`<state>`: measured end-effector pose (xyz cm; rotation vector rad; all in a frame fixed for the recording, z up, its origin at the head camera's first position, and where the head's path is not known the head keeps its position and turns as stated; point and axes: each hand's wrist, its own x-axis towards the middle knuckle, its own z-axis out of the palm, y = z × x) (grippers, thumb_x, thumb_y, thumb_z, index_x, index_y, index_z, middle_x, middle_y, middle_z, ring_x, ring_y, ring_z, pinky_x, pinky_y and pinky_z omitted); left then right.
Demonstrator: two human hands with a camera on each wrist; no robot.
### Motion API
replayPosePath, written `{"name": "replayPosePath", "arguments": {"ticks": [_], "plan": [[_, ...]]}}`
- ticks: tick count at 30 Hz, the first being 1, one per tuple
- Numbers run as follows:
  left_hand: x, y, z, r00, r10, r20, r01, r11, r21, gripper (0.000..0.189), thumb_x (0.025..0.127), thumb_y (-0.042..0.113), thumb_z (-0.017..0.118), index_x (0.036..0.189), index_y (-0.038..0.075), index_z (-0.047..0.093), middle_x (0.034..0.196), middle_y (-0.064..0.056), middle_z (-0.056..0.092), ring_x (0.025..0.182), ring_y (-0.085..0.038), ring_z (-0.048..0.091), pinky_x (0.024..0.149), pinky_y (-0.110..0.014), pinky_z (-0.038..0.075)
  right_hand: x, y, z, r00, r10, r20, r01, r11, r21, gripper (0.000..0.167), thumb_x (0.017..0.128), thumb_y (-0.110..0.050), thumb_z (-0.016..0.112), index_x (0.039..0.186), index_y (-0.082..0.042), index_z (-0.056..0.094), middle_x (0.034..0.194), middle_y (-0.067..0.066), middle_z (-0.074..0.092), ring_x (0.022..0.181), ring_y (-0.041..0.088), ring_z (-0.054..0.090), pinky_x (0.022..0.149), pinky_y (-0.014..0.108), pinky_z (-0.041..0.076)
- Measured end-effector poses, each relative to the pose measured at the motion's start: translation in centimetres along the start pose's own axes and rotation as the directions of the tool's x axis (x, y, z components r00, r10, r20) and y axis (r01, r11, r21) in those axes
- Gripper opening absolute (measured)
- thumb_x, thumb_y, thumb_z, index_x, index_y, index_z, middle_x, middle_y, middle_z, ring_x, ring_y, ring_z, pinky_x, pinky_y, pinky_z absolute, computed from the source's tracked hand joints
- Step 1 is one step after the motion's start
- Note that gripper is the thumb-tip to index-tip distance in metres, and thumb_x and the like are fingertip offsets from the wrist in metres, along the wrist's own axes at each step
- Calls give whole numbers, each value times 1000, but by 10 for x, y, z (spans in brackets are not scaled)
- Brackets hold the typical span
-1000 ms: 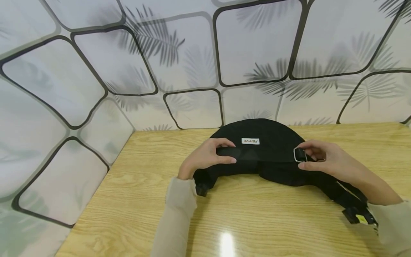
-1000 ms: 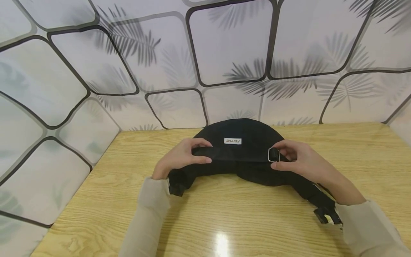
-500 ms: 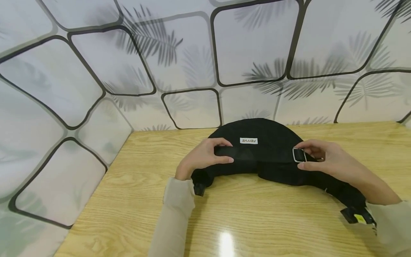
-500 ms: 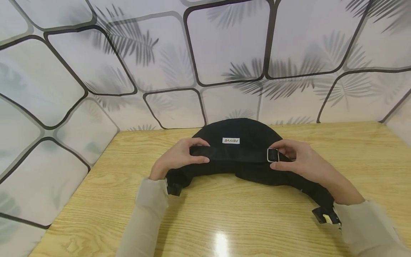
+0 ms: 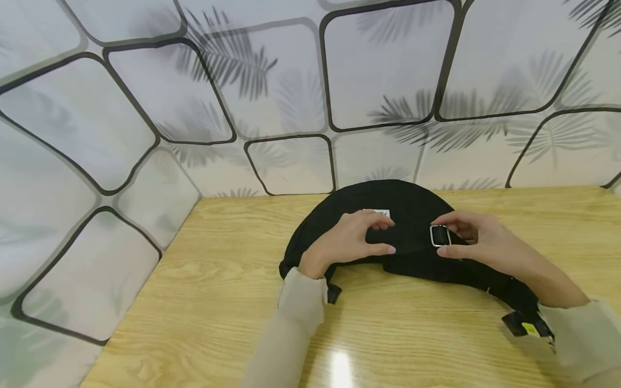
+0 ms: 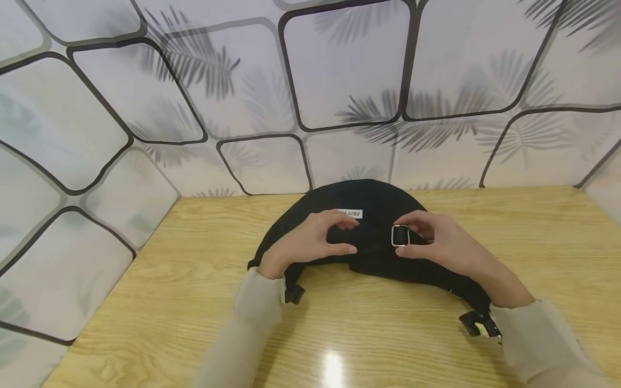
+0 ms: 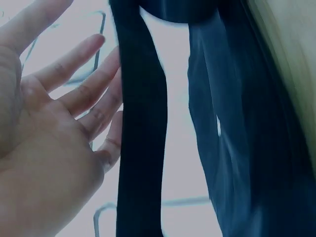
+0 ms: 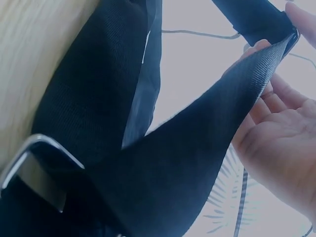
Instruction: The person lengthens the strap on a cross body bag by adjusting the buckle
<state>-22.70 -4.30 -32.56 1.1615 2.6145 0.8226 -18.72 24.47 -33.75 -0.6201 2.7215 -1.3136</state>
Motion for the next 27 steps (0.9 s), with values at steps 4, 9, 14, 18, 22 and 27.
{"name": "replayPosePath", "arguments": {"ticks": [4,9,14,18,22,27], "plan": [[17,14,13,999,12,43,-12,1000,5,55,96,31,73,142,7,57,132,-7,62,122,-14,57,109,-32,37,2,0,3,1000,-23,15,23,1000,9,48,90,-8,77,133,4,58,109,8,66,90,6,64,72,26,51],[35,25,27,997,30,65,-32,999,33,60,94,37,75,143,8,56,132,-3,62,118,-8,57,98,-16,40,1,1,5,997,-67,25,65,996,63,46,89,0,75,131,9,57,101,7,68,85,8,65,68,27,52],[43,28,39,996,69,48,-71,997,37,47,93,41,76,128,13,65,113,6,64,97,-2,58,83,-14,42,-1,0,4,995,-90,32,88,994,58,45,89,1,75,130,8,57,101,6,68,86,8,65,68,28,52],[45,29,43,994,98,44,-96,994,-46,29,94,38,75,110,15,65,92,9,59,77,-1,53,71,-13,41,-2,0,3,995,-96,37,94,994,54,46,89,0,75,131,7,57,103,6,67,89,6,64,68,28,52],[44,30,44,995,92,37,-89,992,-88,32,99,34,70,121,12,63,83,6,58,67,-3,51,68,-13,40,-4,1,2,994,-107,23,105,991,82,48,89,1,75,132,5,55,104,2,67,91,7,65,70,27,52],[40,30,39,997,75,29,-70,989,-132,47,100,31,69,138,7,57,90,8,62,65,-3,53,69,-13,43,-5,4,0,987,-149,55,135,970,205,47,91,7,70,134,-5,53,103,1,69,85,13,65,70,28,53]]}}
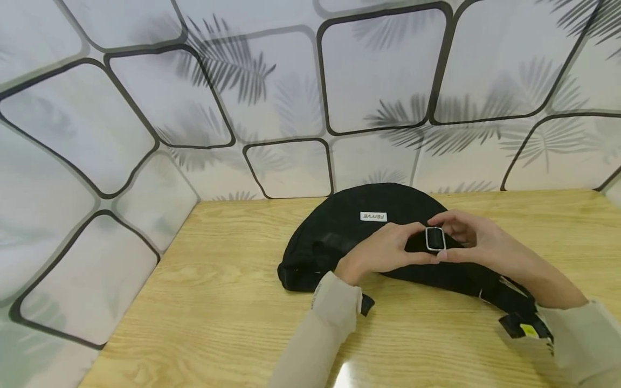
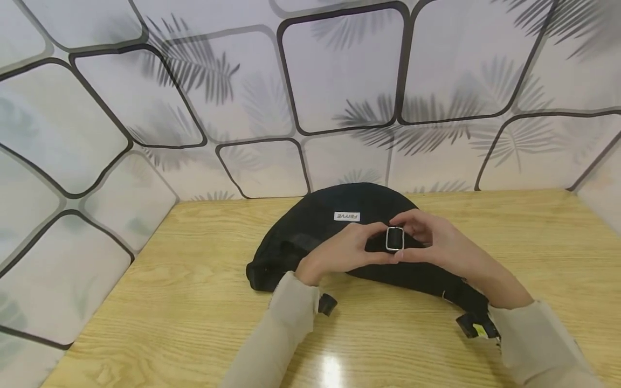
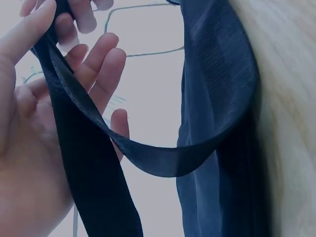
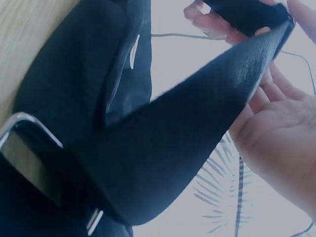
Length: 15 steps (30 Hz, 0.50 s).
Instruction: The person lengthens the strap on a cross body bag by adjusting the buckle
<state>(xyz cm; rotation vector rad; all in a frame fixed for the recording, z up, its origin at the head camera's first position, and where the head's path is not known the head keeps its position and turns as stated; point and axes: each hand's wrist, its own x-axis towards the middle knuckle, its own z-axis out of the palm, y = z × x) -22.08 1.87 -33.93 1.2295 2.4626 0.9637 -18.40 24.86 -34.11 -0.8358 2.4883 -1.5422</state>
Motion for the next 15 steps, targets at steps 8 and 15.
{"name": "replayPosePath", "arguments": {"ticks": [8,15], "plan": [[-5,-8,-10,1000,-24,-20,23,997,-71,49,98,30,70,139,6,55,113,3,65,87,-5,59,81,-12,43,-2,20,-19,985,123,122,-146,969,201,24,102,4,53,116,-14,62,84,2,65,64,23,57,59,32,48],[-5,-10,-8,999,-3,-52,-6,986,-169,55,97,26,73,144,8,52,128,-2,64,110,-8,59,95,-23,47,1,25,-17,990,78,118,-112,942,316,32,105,5,46,104,-18,67,72,-2,58,61,23,53,57,33,42]]}}
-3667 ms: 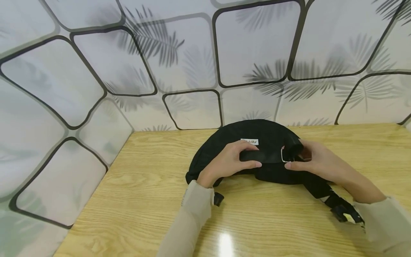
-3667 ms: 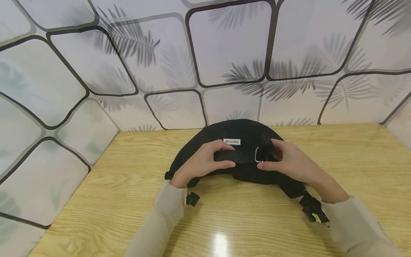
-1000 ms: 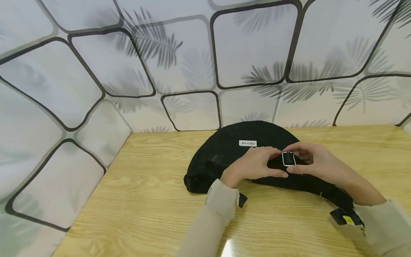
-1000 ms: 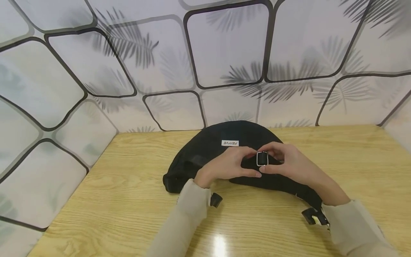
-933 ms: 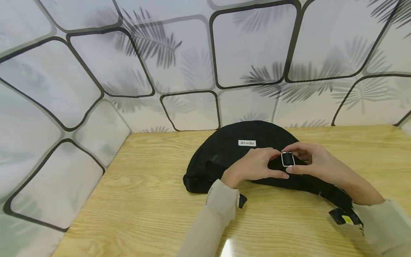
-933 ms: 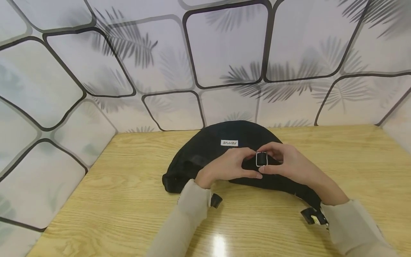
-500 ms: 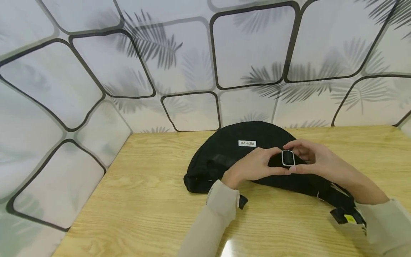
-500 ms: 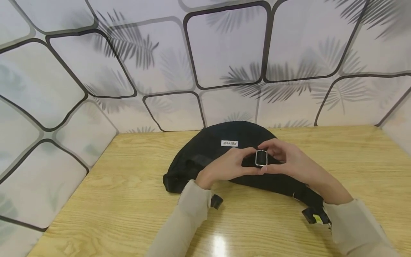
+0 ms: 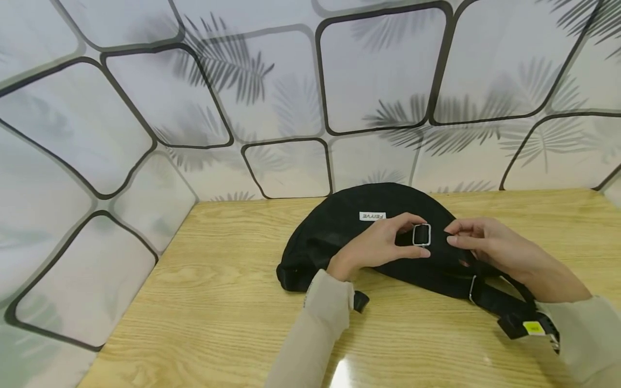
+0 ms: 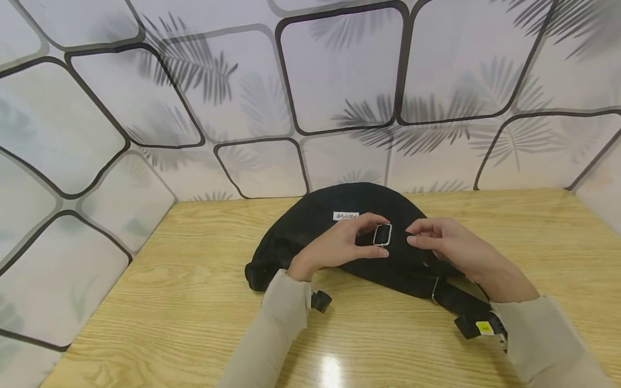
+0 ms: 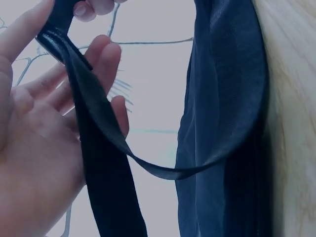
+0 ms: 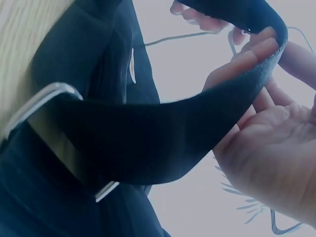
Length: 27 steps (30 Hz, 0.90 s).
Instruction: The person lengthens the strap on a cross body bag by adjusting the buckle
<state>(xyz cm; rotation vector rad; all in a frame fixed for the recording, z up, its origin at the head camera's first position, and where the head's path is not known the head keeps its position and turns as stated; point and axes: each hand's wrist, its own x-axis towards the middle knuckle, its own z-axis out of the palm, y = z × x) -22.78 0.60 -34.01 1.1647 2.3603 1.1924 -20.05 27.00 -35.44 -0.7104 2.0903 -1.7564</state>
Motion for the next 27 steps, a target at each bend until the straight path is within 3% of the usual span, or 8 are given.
{"name": "replayPosePath", "arguments": {"ticks": [3,6,11,16,23,27], "plan": [[0,1,1,1000,-5,-21,5,1000,-10,57,97,29,72,147,11,51,134,-3,61,120,-10,57,99,-25,45,1,2,0,1000,-17,7,16,999,48,31,106,5,43,104,-15,67,71,0,56,61,23,53,58,34,42],[0,1,2,1000,-16,-27,15,1000,-26,56,98,29,71,147,11,51,133,-2,62,119,-14,58,97,-26,46,0,3,0,1000,-21,8,21,997,70,31,106,6,42,104,-14,66,70,1,55,61,24,52,57,35,41],[0,0,2,999,-12,-38,10,998,-61,53,99,27,69,147,11,52,129,0,62,111,-11,59,95,-26,47,1,3,0,1000,-21,10,20,995,96,31,106,5,41,105,-13,66,72,2,56,62,24,52,58,35,42],[0,1,3,998,-1,-56,-4,997,-74,52,100,27,69,146,11,54,138,0,59,123,-5,54,102,-24,43,1,3,3,1000,-19,-3,20,986,164,30,106,6,41,104,-9,67,78,3,60,63,23,53,61,32,45],[4,0,11,997,47,-58,-54,991,-125,49,97,22,73,141,9,58,120,4,66,101,-2,59,87,-19,47,5,4,11,998,-14,-60,28,971,239,34,105,7,44,102,-12,72,82,1,64,64,19,54,61,28,48],[6,2,15,998,48,-50,-54,990,-132,47,95,22,75,138,10,59,120,6,66,102,1,59,90,-21,48,6,5,15,998,-30,-56,44,963,267,35,105,6,43,102,-12,72,82,2,63,64,18,55,62,28,49]]}}
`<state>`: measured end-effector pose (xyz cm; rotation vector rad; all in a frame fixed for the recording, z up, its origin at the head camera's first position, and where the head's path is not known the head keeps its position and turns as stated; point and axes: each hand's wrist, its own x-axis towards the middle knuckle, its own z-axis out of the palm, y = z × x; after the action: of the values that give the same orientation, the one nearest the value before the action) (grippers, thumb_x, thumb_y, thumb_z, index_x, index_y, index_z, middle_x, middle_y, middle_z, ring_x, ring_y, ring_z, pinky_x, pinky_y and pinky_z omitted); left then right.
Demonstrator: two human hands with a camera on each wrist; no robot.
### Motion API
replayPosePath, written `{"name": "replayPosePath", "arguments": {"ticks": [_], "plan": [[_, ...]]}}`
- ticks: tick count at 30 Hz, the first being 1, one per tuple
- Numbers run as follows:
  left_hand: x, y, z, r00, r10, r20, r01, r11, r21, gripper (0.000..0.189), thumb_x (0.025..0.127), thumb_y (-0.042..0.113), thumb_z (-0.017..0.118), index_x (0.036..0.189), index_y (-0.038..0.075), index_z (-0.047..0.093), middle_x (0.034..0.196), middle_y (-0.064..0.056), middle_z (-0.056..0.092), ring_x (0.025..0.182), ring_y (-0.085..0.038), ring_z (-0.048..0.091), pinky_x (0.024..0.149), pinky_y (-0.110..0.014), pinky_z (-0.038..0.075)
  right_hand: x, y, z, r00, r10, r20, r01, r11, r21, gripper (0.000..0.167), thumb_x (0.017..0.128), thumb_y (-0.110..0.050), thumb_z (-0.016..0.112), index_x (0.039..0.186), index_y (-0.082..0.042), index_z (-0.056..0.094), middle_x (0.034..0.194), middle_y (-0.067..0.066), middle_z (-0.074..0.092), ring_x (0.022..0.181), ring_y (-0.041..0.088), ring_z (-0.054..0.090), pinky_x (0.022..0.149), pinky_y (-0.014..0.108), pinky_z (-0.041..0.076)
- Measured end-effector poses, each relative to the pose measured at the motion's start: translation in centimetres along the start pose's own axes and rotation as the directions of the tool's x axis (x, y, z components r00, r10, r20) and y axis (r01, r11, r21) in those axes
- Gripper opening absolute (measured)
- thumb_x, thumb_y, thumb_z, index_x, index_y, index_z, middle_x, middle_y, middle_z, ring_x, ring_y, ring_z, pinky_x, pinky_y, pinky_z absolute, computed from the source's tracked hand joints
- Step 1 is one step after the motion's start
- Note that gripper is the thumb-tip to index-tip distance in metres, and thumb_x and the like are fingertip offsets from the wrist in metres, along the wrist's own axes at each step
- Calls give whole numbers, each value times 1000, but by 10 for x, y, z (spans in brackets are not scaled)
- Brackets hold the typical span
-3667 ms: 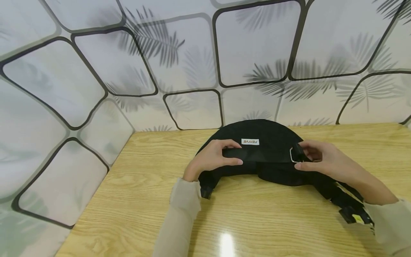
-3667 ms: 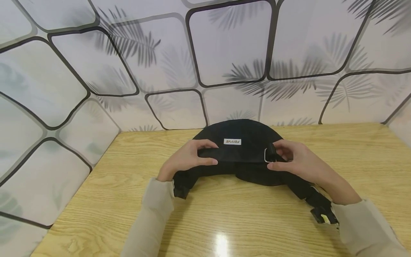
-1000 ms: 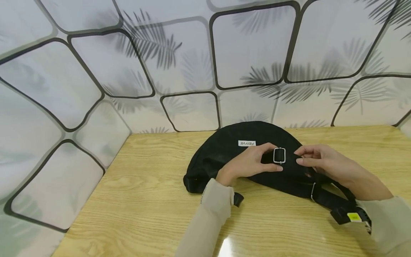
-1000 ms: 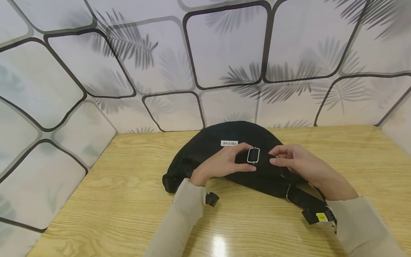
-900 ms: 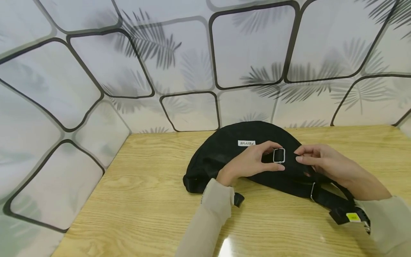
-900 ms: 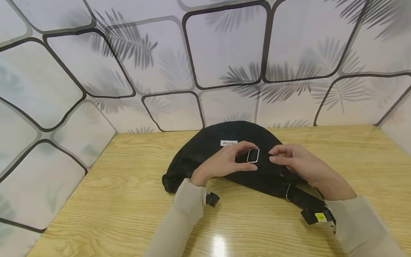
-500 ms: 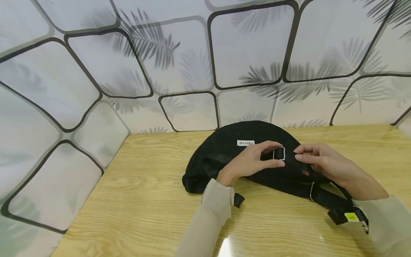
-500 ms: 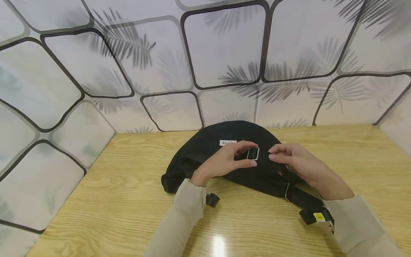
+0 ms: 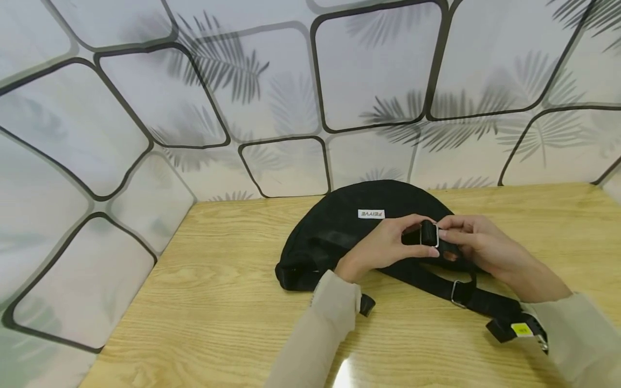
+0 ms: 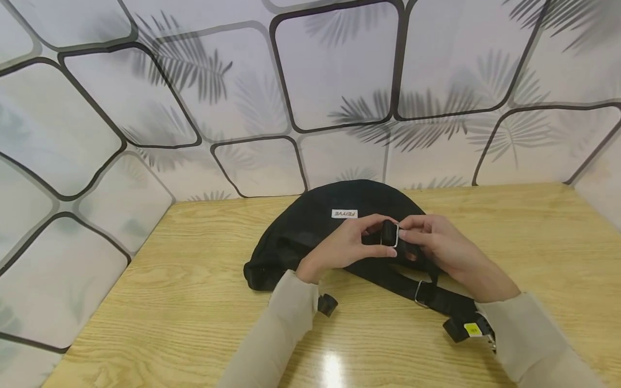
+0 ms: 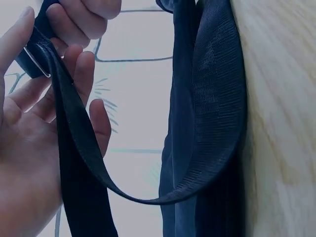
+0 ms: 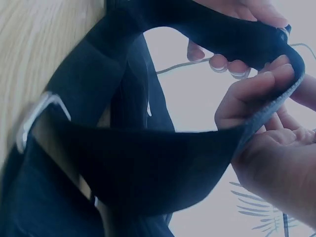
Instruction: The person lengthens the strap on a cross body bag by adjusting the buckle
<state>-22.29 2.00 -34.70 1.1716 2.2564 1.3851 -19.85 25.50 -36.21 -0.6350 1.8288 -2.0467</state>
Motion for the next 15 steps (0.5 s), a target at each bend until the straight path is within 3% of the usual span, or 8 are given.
{"name": "replayPosePath", "arguments": {"ticks": [4,8,15], "plan": [[0,1,-2,1000,14,0,-14,1000,0,46,97,21,73,139,8,58,123,3,66,105,2,58,95,-23,48,0,-2,-2,999,23,22,-23,1000,-7,34,107,3,41,105,-12,72,84,3,64,66,18,56,63,29,50],[-3,3,-9,999,27,-23,-27,1000,-7,48,98,20,71,142,7,56,129,-1,65,110,3,57,98,-23,46,-2,-5,-9,994,40,102,-34,998,-56,34,108,2,38,109,-10,69,88,3,65,69,18,59,65,30,51],[-5,4,-13,999,28,-47,-30,998,-54,49,98,18,71,143,6,55,132,-2,64,115,1,57,102,-27,45,-2,-5,-13,993,-11,118,28,989,-145,32,107,6,39,105,-9,67,79,2,62,61,25,51,62,32,49]]}}
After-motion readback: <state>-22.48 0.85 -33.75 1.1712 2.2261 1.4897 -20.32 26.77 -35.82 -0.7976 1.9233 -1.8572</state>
